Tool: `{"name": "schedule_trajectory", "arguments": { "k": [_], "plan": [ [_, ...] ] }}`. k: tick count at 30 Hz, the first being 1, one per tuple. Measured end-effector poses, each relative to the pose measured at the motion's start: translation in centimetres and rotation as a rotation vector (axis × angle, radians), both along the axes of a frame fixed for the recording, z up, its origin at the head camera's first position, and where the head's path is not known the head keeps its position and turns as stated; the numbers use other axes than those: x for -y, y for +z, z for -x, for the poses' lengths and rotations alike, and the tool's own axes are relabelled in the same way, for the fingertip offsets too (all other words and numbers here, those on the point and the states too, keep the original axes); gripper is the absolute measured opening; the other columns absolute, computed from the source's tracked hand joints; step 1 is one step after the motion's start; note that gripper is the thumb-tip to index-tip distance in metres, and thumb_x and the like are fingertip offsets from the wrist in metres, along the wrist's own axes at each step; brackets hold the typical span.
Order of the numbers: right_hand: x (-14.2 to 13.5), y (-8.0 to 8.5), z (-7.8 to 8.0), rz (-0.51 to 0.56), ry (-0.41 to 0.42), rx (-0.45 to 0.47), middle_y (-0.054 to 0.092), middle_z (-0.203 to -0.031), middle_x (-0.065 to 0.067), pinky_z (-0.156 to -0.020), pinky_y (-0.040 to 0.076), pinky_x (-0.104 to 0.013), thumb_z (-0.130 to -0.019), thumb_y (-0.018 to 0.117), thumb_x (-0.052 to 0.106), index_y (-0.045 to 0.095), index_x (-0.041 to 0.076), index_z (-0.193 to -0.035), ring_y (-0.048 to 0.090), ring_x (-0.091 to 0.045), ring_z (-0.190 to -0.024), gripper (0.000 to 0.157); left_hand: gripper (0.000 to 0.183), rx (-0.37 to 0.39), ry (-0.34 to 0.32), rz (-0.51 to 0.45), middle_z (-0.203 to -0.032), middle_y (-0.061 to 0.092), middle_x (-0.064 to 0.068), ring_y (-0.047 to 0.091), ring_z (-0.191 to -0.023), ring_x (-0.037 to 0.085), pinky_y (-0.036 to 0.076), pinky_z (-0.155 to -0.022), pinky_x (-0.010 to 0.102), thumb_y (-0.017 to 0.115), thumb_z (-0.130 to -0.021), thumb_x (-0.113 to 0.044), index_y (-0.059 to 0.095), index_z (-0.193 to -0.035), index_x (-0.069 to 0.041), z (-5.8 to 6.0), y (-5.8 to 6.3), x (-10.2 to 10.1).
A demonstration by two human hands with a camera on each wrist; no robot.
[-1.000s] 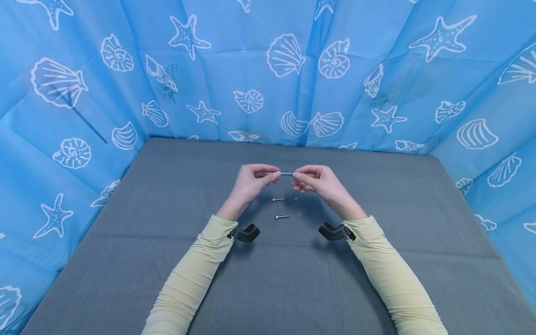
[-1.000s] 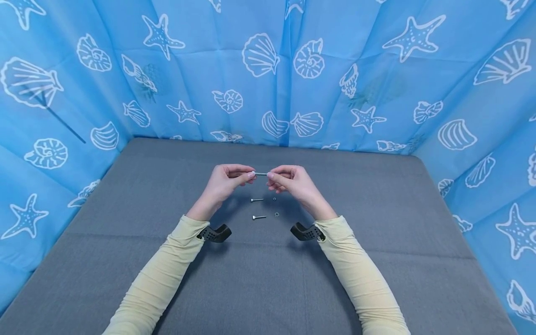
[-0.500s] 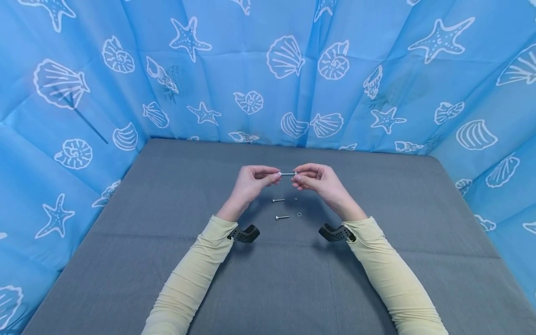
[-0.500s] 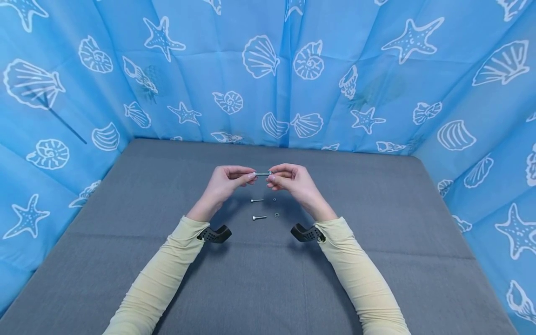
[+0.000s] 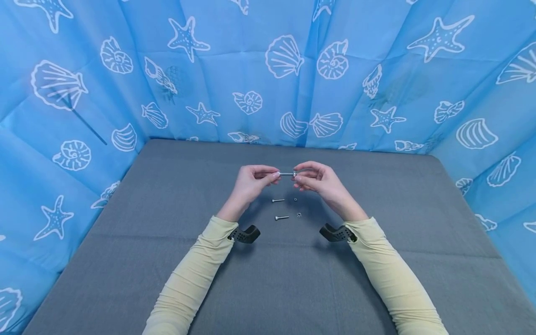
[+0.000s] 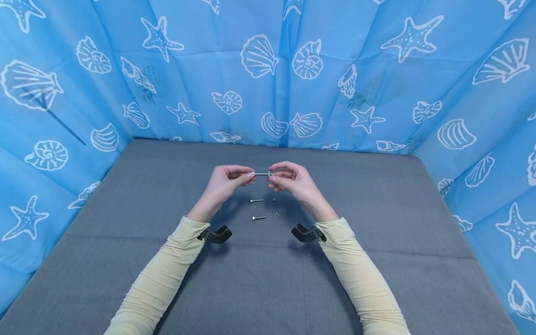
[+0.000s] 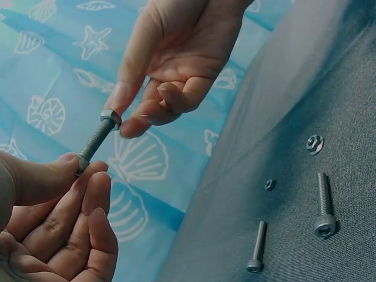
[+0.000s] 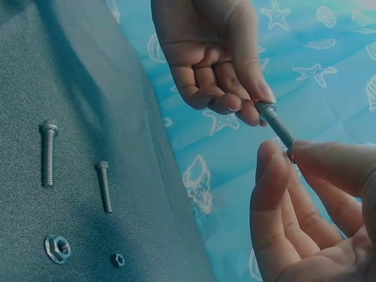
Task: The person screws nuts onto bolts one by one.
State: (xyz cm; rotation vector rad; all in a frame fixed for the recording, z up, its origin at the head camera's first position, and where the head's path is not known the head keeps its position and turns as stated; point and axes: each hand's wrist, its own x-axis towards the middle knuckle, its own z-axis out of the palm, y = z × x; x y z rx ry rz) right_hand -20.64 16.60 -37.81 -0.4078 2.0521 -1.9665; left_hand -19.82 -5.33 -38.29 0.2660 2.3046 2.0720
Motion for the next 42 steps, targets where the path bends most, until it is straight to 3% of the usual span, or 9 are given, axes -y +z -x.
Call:
{"name": "schedule_trajectory", "arguments": {
  "k": [4,8,13,19,26,32,38,42],
  "plan": [
    [0.17,0.08,0.04,-0.049,-0.005,0.006,0.068,-0.095,-0.019,-0.066,0.055,-0.027,-0.094,0.063,0.016,0.059,-0.007,-0.113,0.067,-0.016,-0.078,0.030,0.016,-0.003,-0.005,-0.006,-0.086,0.073,0.008,0.070,-0.079,0.017,0.054,-0.078,0.044,0.070,-0.088,-0.013,0.073,-0.100,-0.002,0.05,-0.11,-0.05],
    [0.32,0.22,0.06,-0.068,-0.008,0.038,0.067,-0.095,-0.018,-0.068,0.056,-0.029,-0.096,0.061,0.024,0.059,-0.004,-0.113,0.067,-0.018,-0.078,0.033,0.016,0.001,-0.006,-0.011,-0.085,0.073,0.008,0.070,-0.079,0.018,0.050,-0.083,0.055,0.070,-0.088,-0.012,0.073,-0.100,-0.002,0.03,-0.09,-0.03],
    [0.19,0.12,0.01,-0.030,0.020,0.021,0.065,-0.104,-0.023,-0.079,0.055,-0.041,-0.095,0.062,0.014,0.052,-0.009,-0.122,0.068,-0.023,-0.085,0.036,0.016,0.009,-0.006,-0.001,-0.085,0.073,0.008,0.069,-0.079,0.018,0.050,-0.082,0.054,0.070,-0.089,-0.014,0.073,-0.100,-0.003,-0.04,0.00,0.08],
    [0.36,-0.05,0.07,-0.080,0.021,0.041,0.066,-0.095,-0.022,-0.070,0.056,-0.033,-0.098,0.058,0.024,0.059,-0.007,-0.111,0.066,-0.016,-0.077,0.034,0.017,0.013,-0.012,0.005,-0.086,0.073,0.008,0.069,-0.080,0.018,0.050,-0.082,0.053,0.070,-0.089,-0.015,0.073,-0.101,-0.003,0.04,-0.19,0.08],
    [0.28,-0.27,0.04,-0.034,0.021,0.025,0.066,-0.103,-0.020,-0.077,0.056,-0.037,-0.095,0.062,0.015,0.052,-0.006,-0.123,0.067,-0.019,-0.083,0.036,0.017,0.025,-0.008,-0.004,-0.086,0.072,0.008,0.069,-0.080,0.018,0.050,-0.083,0.053,0.070,-0.089,-0.014,0.073,-0.101,-0.002,-0.04,-0.13,0.05],
    [0.50,-0.38,0.12,-0.071,0.018,0.029,0.066,-0.095,-0.022,-0.064,0.054,-0.029,-0.099,0.056,0.025,0.058,-0.007,-0.111,0.066,-0.017,-0.076,0.034,0.019,0.013,-0.018,-0.010,-0.086,0.073,0.009,0.069,-0.079,0.018,0.053,-0.080,0.047,0.070,-0.089,-0.013,0.072,-0.103,0.001,-0.03,-0.19,-0.02],
    [0.38,-0.33,-0.01,-0.015,-0.005,0.034,0.065,-0.103,-0.025,-0.073,0.056,-0.035,-0.096,0.061,0.015,0.054,-0.004,-0.120,0.067,-0.018,-0.080,0.032,0.016,0.019,-0.014,-0.010,-0.086,0.072,0.008,0.069,-0.079,0.018,0.050,-0.082,0.053,0.070,-0.089,-0.014,0.073,-0.100,-0.003,-0.01,-0.20,0.03],
    [0.45,-0.27,0.04,-0.045,0.003,0.020,0.066,-0.096,-0.023,-0.068,0.056,-0.031,-0.095,0.062,0.017,0.057,-0.006,-0.113,0.066,-0.017,-0.077,0.030,0.016,0.016,-0.022,-0.005,-0.086,0.072,0.008,0.069,-0.080,0.019,0.049,-0.084,0.055,0.070,-0.089,-0.013,0.073,-0.101,-0.003,0.02,-0.21,0.06]
  ]
}}
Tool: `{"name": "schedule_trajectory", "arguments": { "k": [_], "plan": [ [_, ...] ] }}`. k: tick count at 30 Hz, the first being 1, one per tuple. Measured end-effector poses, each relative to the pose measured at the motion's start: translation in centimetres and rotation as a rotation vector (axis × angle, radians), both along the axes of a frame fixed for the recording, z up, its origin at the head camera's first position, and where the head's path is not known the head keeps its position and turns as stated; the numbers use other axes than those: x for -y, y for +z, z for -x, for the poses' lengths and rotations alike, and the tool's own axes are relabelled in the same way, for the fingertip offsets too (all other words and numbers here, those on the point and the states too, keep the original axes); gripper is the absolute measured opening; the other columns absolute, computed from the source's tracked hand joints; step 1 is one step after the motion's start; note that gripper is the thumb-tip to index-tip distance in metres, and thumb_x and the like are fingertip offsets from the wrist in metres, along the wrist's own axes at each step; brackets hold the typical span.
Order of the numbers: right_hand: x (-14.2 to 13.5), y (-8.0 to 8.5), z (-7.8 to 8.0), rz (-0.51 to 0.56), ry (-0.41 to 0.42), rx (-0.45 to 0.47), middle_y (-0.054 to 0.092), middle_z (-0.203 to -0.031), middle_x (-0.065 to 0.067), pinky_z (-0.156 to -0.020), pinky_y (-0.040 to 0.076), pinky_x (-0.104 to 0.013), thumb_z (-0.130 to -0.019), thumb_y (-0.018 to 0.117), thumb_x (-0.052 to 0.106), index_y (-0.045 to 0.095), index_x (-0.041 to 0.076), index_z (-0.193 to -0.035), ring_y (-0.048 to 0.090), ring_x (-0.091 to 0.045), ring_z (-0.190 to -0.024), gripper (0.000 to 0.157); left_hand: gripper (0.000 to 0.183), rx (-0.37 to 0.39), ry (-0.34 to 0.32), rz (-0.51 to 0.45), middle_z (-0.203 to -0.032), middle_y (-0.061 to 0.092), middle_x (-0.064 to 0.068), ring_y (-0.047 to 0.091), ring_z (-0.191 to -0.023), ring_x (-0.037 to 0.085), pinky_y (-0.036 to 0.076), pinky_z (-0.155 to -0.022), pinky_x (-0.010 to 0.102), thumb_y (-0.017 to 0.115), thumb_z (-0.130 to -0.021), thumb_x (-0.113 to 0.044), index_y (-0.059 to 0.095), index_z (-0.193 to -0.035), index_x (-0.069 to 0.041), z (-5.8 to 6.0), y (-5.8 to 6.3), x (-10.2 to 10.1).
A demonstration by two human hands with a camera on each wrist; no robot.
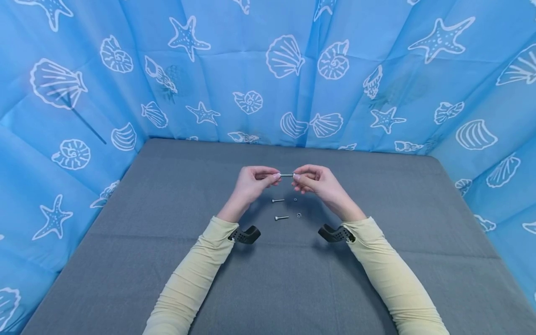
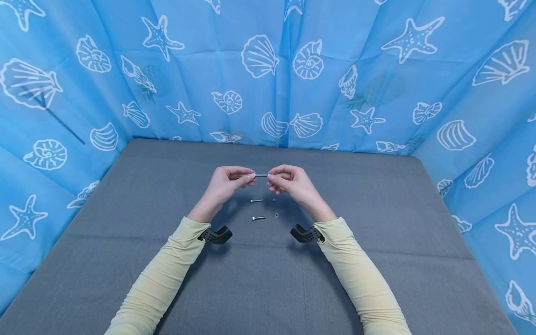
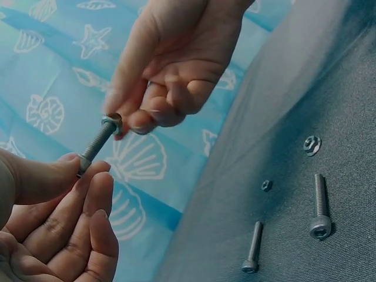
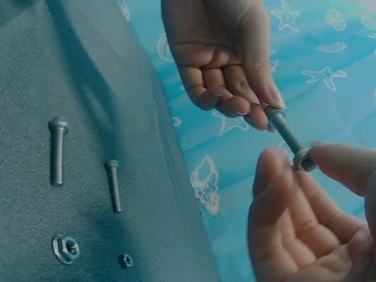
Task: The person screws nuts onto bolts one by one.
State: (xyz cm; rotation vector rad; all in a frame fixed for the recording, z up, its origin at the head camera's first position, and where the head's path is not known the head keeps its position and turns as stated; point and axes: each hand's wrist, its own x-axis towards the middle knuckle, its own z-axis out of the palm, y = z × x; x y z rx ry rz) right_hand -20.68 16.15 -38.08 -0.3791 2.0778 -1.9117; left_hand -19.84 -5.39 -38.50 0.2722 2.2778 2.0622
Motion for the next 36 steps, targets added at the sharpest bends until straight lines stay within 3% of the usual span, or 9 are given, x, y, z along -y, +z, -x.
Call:
{"name": "schedule_trajectory", "arguments": {
  "k": [4,10,17,22,25,29,32,36],
  "plan": [
    [0.08,0.00,0.01,-0.017,0.008,0.020,0.066,-0.092,-0.016,-0.065,0.054,-0.032,-0.098,0.057,0.027,0.056,-0.006,-0.114,0.065,-0.018,-0.076,0.037,0.016,0.007,0.000,0.011,-0.087,0.072,0.008,0.069,-0.080,0.018,0.051,-0.082,0.052,0.069,-0.090,-0.014,0.073,-0.101,-0.003,0.04,0.02,-0.02],
    [-0.05,-0.01,-0.05,0.031,0.003,0.008,0.064,-0.106,-0.025,-0.075,0.056,-0.037,-0.095,0.062,0.015,0.051,-0.006,-0.123,0.067,-0.019,-0.082,0.037,0.016,0.019,0.010,0.010,-0.087,0.073,0.008,0.069,-0.081,0.018,0.050,-0.083,0.052,0.069,-0.090,-0.015,0.073,-0.100,-0.004,0.10,0.06,-0.04],
    [0.16,-0.20,0.06,0.004,-0.016,0.053,0.067,-0.089,-0.013,-0.065,0.055,-0.030,-0.099,0.056,0.028,0.056,-0.006,-0.114,0.065,-0.015,-0.075,0.038,0.018,0.013,0.007,0.007,-0.087,0.072,0.008,0.069,-0.080,0.018,0.050,-0.084,0.054,0.069,-0.089,-0.014,0.072,-0.102,-0.001,0.12,-0.07,-0.09],
    [0.03,0.01,-0.08,0.059,-0.012,0.041,0.066,-0.101,-0.021,-0.075,0.056,-0.037,-0.096,0.061,0.015,0.051,-0.006,-0.124,0.067,-0.018,-0.080,0.036,0.016,0.016,0.013,-0.001,-0.085,0.072,0.008,0.069,-0.079,0.018,0.049,-0.084,0.056,0.070,-0.089,-0.014,0.072,-0.100,-0.003,0.09,-0.07,-0.06],
    [0.06,0.07,-0.06,0.037,-0.001,0.027,0.065,-0.102,-0.023,-0.074,0.056,-0.035,-0.094,0.063,0.012,0.054,-0.006,-0.121,0.067,-0.016,-0.078,0.034,0.015,0.008,0.010,-0.001,-0.085,0.072,0.008,0.069,-0.079,0.018,0.049,-0.084,0.055,0.070,-0.089,-0.014,0.073,-0.100,-0.003,0.09,-0.03,-0.05],
    [0.29,-0.01,0.05,-0.020,0.005,0.038,0.066,-0.095,-0.021,-0.066,0.055,-0.031,-0.098,0.058,0.024,0.057,-0.006,-0.114,0.065,-0.015,-0.073,0.034,0.016,-0.003,0.014,0.011,-0.086,0.072,0.007,0.069,-0.079,0.018,0.054,-0.078,0.043,0.069,-0.090,-0.014,0.072,-0.101,-0.003,0.10,0.10,-0.03],
    [0.32,-0.01,-0.02,-0.020,0.003,0.039,0.066,-0.098,-0.021,-0.070,0.056,-0.035,-0.099,0.056,0.025,0.055,-0.005,-0.118,0.066,-0.016,-0.075,0.036,0.016,0.005,0.018,0.018,-0.086,0.072,0.007,0.069,-0.080,0.017,0.054,-0.076,0.039,0.069,-0.090,-0.014,0.073,-0.101,-0.004,0.04,0.19,0.03],
    [0.19,0.05,-0.17,0.014,-0.003,0.015,0.067,-0.103,-0.018,-0.075,0.056,-0.036,-0.095,0.061,0.014,0.051,-0.005,-0.124,0.067,-0.018,-0.081,0.036,0.018,0.021,0.016,0.020,-0.086,0.072,0.007,0.069,-0.081,0.018,0.051,-0.082,0.049,0.069,-0.090,-0.016,0.072,-0.102,-0.003,-0.06,0.18,0.06]
  ]
}}
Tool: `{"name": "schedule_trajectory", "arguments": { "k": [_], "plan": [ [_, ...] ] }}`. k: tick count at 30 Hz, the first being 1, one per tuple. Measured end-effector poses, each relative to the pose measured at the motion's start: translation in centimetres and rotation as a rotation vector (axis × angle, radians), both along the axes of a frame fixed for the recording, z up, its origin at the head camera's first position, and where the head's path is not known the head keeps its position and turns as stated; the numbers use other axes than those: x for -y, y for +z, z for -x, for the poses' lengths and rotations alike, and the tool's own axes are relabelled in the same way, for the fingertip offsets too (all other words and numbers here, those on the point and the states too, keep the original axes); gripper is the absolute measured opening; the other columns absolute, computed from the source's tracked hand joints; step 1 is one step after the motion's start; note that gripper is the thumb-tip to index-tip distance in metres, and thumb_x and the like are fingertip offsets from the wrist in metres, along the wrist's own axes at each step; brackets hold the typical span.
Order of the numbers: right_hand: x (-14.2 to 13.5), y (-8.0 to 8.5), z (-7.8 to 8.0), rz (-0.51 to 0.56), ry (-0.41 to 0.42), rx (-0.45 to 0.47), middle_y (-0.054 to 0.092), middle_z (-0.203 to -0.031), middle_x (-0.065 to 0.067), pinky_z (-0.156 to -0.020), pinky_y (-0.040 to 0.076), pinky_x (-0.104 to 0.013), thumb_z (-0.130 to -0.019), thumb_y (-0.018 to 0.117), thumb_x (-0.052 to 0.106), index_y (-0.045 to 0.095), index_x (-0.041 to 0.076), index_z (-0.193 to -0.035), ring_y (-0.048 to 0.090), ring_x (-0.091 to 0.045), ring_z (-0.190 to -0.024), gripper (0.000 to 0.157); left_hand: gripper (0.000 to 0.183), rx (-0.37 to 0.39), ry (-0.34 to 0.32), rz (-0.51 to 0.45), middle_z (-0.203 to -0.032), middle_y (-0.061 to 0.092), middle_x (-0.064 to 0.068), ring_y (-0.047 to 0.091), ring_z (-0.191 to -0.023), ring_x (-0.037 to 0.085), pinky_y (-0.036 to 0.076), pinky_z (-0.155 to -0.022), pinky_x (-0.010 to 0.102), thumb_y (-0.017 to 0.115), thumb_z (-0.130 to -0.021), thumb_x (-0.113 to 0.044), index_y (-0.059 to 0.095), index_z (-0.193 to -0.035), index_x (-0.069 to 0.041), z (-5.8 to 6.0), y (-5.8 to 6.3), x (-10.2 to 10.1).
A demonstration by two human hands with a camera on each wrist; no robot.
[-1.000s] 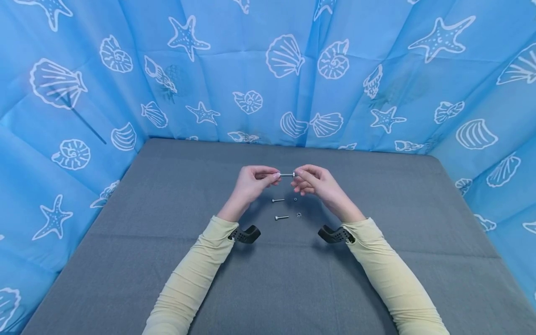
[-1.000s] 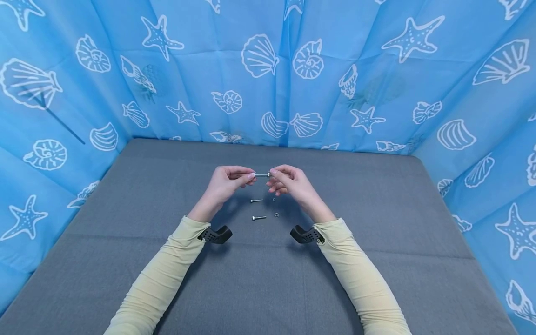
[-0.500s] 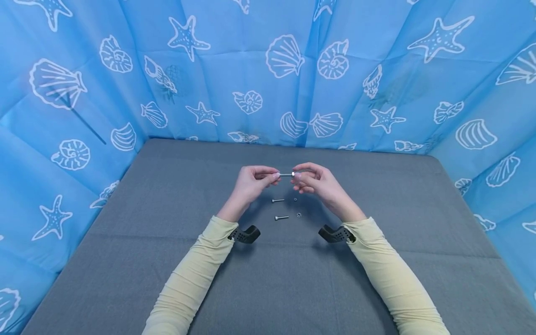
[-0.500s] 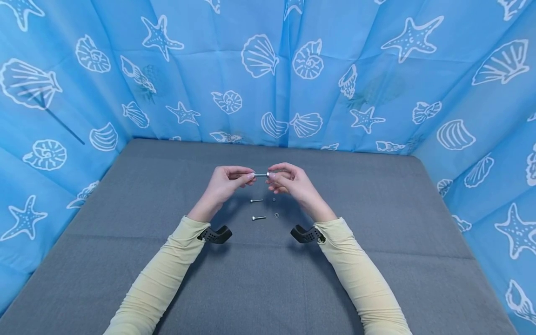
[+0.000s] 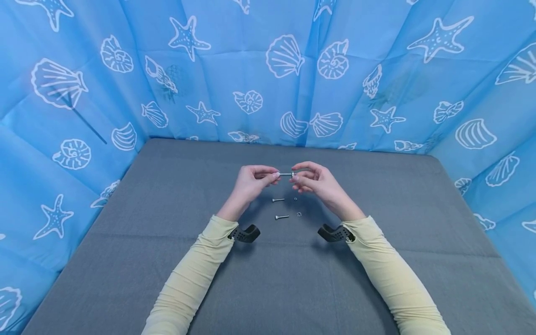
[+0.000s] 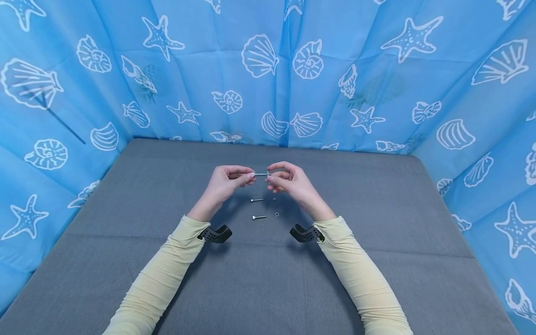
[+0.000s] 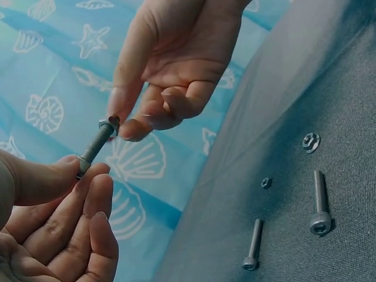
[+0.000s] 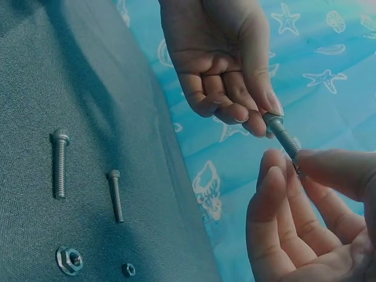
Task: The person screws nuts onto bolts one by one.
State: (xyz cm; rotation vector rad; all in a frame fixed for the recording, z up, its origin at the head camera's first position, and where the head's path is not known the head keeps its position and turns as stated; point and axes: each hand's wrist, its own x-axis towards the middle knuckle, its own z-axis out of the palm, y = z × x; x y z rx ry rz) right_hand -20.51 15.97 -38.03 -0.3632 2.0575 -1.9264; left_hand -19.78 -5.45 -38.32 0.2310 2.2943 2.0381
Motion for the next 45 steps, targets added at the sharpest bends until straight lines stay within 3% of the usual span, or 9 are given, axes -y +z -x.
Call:
{"name": "schedule_trajectory", "arguments": {
  "k": [3,8,14,19,23,29,36,41,45],
  "plan": [
    [-0.01,-0.02,0.03,-0.005,0.000,-0.007,0.068,-0.097,-0.014,-0.070,0.056,-0.030,-0.094,0.063,0.013,0.053,-0.005,-0.119,0.067,-0.016,-0.079,0.033,0.018,0.000,-0.004,-0.001,-0.086,0.072,0.008,0.069,-0.080,0.018,0.051,-0.083,0.051,0.069,-0.090,-0.016,0.072,-0.102,-0.003,0.02,-0.02,-0.05],
    [0.10,0.02,0.03,-0.042,-0.003,0.005,0.068,-0.090,-0.016,-0.060,0.053,-0.024,-0.098,0.058,0.026,0.058,-0.004,-0.111,0.065,-0.015,-0.073,0.032,0.016,-0.012,-0.002,-0.014,-0.086,0.073,0.008,0.069,-0.080,0.019,0.051,-0.082,0.050,0.070,-0.089,-0.014,0.073,-0.101,-0.003,0.05,-0.02,-0.08],
    [-0.10,0.02,-0.05,0.005,0.000,-0.015,0.064,-0.105,-0.026,-0.066,0.055,-0.027,-0.095,0.062,0.013,0.051,-0.006,-0.125,0.066,-0.015,-0.078,0.037,0.016,-0.011,0.000,-0.007,-0.086,0.072,0.007,0.069,-0.080,0.018,0.051,-0.082,0.051,0.070,-0.089,-0.015,0.073,-0.100,-0.004,0.01,0.01,-0.10],
    [0.03,-0.07,-0.04,-0.041,0.014,-0.007,0.062,-0.103,-0.030,-0.066,0.054,-0.030,-0.097,0.060,0.020,0.056,-0.005,-0.117,0.065,-0.015,-0.077,0.032,0.016,-0.005,0.000,-0.005,-0.086,0.072,0.007,0.069,-0.081,0.020,0.054,-0.079,0.044,0.070,-0.089,-0.015,0.073,-0.100,-0.003,-0.08,0.04,-0.10],
    [0.09,-0.15,-0.03,-0.050,0.011,-0.001,0.063,-0.101,-0.027,-0.067,0.055,-0.032,-0.097,0.059,0.023,0.056,-0.003,-0.117,0.066,-0.015,-0.077,0.033,0.017,-0.007,0.000,-0.007,-0.086,0.072,0.008,0.069,-0.083,0.023,0.054,-0.076,0.039,0.070,-0.089,-0.014,0.072,-0.101,-0.002,-0.11,0.06,-0.04],
    [0.05,-0.10,-0.04,-0.014,0.002,-0.022,0.065,-0.101,-0.021,-0.067,0.055,-0.027,-0.094,0.063,0.012,0.054,-0.002,-0.120,0.066,-0.016,-0.079,0.031,0.020,-0.004,-0.006,-0.011,-0.086,0.072,0.008,0.069,-0.082,0.021,0.051,-0.082,0.050,0.069,-0.089,-0.014,0.072,-0.103,0.000,-0.07,0.04,0.00],
    [0.08,-0.03,0.00,-0.051,-0.002,0.001,0.066,-0.097,-0.017,-0.067,0.054,-0.031,-0.098,0.057,0.024,0.054,-0.006,-0.120,0.065,-0.015,-0.078,0.037,0.020,-0.005,-0.001,-0.002,-0.086,0.073,0.007,0.069,-0.082,0.020,0.054,-0.075,0.038,0.069,-0.090,-0.014,0.071,-0.103,0.001,-0.08,0.03,-0.11],
    [-0.08,-0.14,-0.06,-0.022,-0.004,-0.031,0.064,-0.102,-0.023,-0.066,0.054,-0.027,-0.095,0.063,0.014,0.055,-0.003,-0.122,0.066,-0.021,-0.080,0.034,0.018,0.002,-0.004,-0.013,-0.086,0.073,0.007,0.069,-0.082,0.020,0.052,-0.081,0.046,0.069,-0.090,-0.014,0.072,-0.102,0.000,-0.09,-0.03,-0.23],
    [-0.08,-0.15,-0.03,-0.075,0.003,-0.030,0.064,-0.100,-0.025,-0.070,0.055,-0.034,-0.096,0.060,0.022,0.059,-0.004,-0.115,0.066,-0.020,-0.080,0.032,0.018,0.004,-0.004,-0.022,-0.086,0.073,0.008,0.069,-0.082,0.021,0.050,-0.083,0.053,0.068,-0.090,-0.012,0.071,-0.102,0.001,-0.01,-0.17,-0.35]
  ]
}}
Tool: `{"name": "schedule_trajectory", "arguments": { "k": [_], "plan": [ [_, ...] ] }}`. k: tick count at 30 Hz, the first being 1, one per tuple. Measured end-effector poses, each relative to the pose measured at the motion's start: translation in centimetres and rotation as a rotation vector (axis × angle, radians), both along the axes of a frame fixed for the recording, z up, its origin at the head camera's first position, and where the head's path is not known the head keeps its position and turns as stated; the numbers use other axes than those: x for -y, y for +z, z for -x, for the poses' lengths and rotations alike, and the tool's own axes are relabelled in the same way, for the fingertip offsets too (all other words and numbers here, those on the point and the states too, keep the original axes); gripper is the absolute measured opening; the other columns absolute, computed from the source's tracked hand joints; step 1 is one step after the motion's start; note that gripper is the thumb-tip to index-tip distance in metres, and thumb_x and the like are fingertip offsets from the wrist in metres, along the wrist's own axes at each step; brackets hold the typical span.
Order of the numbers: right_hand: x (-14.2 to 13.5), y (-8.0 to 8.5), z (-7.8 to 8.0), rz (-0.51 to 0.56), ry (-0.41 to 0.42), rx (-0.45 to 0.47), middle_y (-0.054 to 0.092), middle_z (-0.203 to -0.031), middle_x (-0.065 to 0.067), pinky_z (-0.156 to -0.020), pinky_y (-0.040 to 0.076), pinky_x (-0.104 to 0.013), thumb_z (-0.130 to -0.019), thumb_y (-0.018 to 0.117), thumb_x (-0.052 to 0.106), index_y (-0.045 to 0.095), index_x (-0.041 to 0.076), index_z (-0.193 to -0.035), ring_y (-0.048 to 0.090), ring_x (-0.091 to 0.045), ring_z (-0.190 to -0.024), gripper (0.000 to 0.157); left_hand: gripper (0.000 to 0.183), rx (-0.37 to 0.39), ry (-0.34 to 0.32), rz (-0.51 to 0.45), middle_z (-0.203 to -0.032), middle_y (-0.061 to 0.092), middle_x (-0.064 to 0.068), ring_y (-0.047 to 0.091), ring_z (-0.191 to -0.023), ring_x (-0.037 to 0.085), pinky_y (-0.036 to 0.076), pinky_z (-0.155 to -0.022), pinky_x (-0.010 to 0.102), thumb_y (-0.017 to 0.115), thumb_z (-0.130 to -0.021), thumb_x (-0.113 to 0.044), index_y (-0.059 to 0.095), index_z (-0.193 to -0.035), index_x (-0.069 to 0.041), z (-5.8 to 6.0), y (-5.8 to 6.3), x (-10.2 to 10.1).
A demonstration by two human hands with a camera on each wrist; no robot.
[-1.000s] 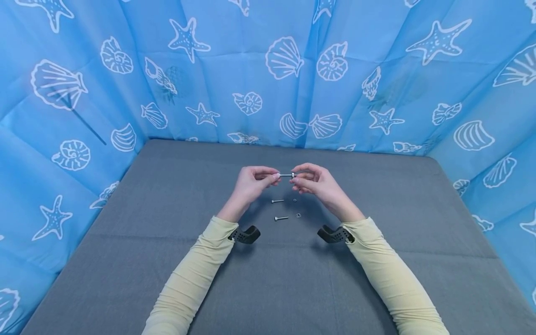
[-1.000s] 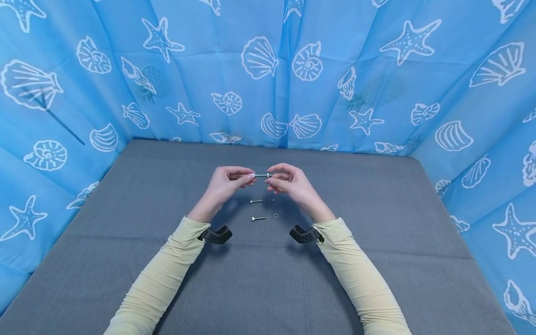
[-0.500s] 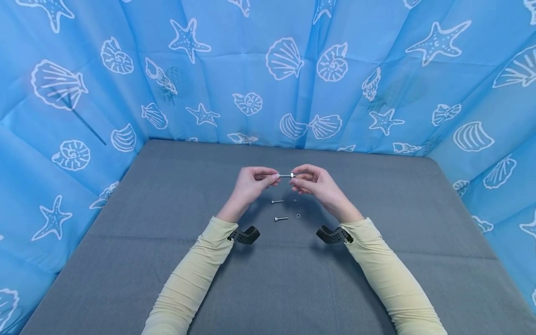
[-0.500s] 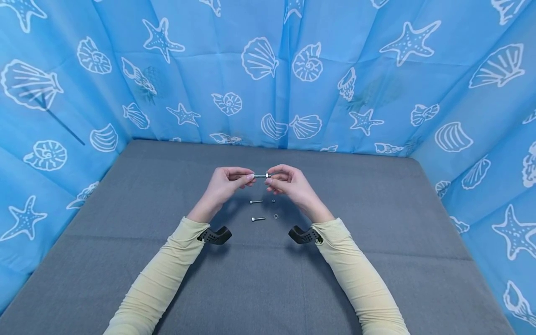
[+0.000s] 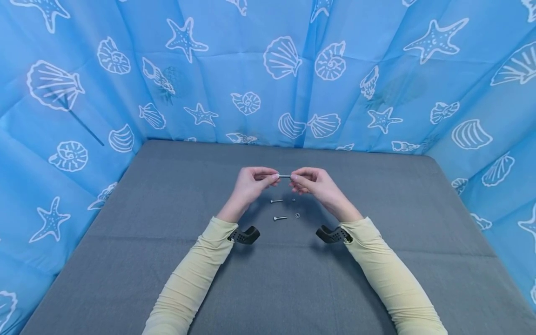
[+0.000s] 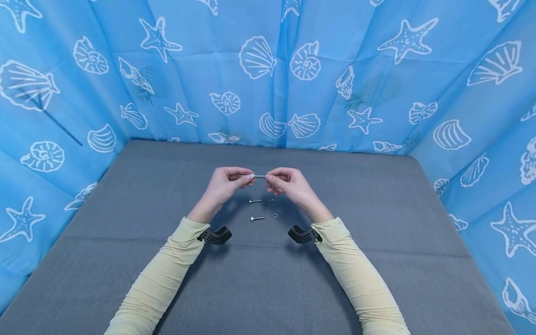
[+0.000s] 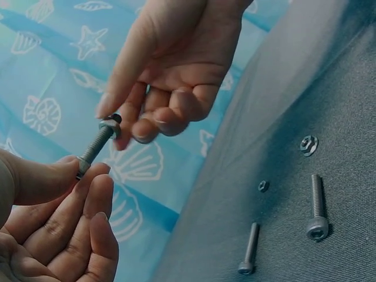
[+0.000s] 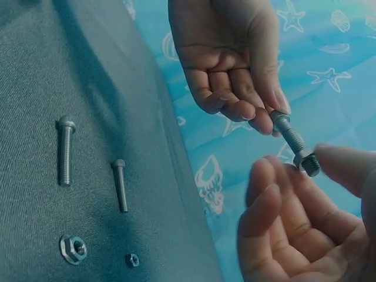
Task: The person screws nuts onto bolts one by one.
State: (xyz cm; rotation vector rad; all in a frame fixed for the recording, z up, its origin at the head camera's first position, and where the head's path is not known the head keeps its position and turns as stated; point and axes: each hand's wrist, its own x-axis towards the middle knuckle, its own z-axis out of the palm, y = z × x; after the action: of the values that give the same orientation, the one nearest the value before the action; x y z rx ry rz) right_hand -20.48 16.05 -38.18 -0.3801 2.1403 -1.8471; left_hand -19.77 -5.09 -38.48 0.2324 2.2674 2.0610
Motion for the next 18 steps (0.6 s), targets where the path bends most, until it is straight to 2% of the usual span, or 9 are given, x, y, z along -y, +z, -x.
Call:
{"name": "schedule_trajectory", "arguments": {
  "k": [3,6,9,13,16,18],
  "plan": [
    [0.04,0.05,-0.01,-0.011,0.004,0.021,0.064,-0.100,-0.024,-0.070,0.055,-0.037,-0.098,0.057,0.027,0.057,-0.005,-0.118,0.066,-0.017,-0.078,0.038,0.019,0.008,-0.002,-0.001,-0.087,0.073,0.008,0.070,-0.082,0.020,0.049,-0.084,0.054,0.067,-0.091,-0.012,0.071,-0.103,0.002,0.08,-0.07,-0.04],
    [-0.02,0.04,-0.03,0.020,0.015,0.019,0.064,-0.103,-0.023,-0.072,0.055,-0.037,-0.097,0.059,0.021,0.052,-0.005,-0.124,0.066,-0.019,-0.080,0.038,0.019,0.018,-0.001,0.003,-0.087,0.073,0.008,0.069,-0.082,0.019,0.049,-0.085,0.053,0.067,-0.091,-0.013,0.071,-0.104,0.001,0.08,-0.04,-0.03],
    [-0.04,0.06,-0.04,0.042,0.021,-0.004,0.065,-0.100,-0.019,-0.072,0.056,-0.036,-0.095,0.062,0.013,0.051,-0.005,-0.124,0.066,-0.022,-0.082,0.036,0.018,0.020,-0.001,0.008,-0.088,0.073,0.008,0.069,-0.083,0.019,0.050,-0.085,0.052,0.068,-0.091,-0.015,0.072,-0.103,-0.001,0.06,0.05,0.00],
    [0.16,0.11,0.08,0.027,0.007,0.011,0.065,-0.097,-0.020,-0.071,0.055,-0.035,-0.098,0.058,0.021,0.055,-0.006,-0.116,0.066,-0.020,-0.080,0.032,0.017,0.009,0.000,0.002,-0.089,0.073,0.009,0.069,-0.083,0.020,0.050,-0.084,0.051,0.068,-0.090,-0.015,0.073,-0.101,-0.003,0.10,0.07,0.04],
    [0.21,0.06,0.18,0.034,-0.006,0.033,0.065,-0.098,-0.019,-0.070,0.055,-0.034,-0.099,0.055,0.026,0.055,-0.005,-0.115,0.066,-0.017,-0.079,0.035,0.016,-0.002,0.003,-0.004,-0.087,0.073,0.008,0.069,-0.082,0.020,0.051,-0.083,0.051,0.069,-0.090,-0.014,0.073,-0.101,-0.003,0.12,0.08,0.07],
    [0.16,0.03,0.16,0.055,-0.007,0.032,0.066,-0.096,-0.013,-0.069,0.055,-0.032,-0.099,0.056,0.024,0.052,-0.005,-0.119,0.067,-0.018,-0.079,0.036,0.015,-0.008,0.004,-0.005,-0.086,0.073,0.008,0.069,-0.081,0.019,0.051,-0.083,0.051,0.069,-0.090,-0.013,0.073,-0.100,-0.003,0.12,0.12,0.09]
  ]
}}
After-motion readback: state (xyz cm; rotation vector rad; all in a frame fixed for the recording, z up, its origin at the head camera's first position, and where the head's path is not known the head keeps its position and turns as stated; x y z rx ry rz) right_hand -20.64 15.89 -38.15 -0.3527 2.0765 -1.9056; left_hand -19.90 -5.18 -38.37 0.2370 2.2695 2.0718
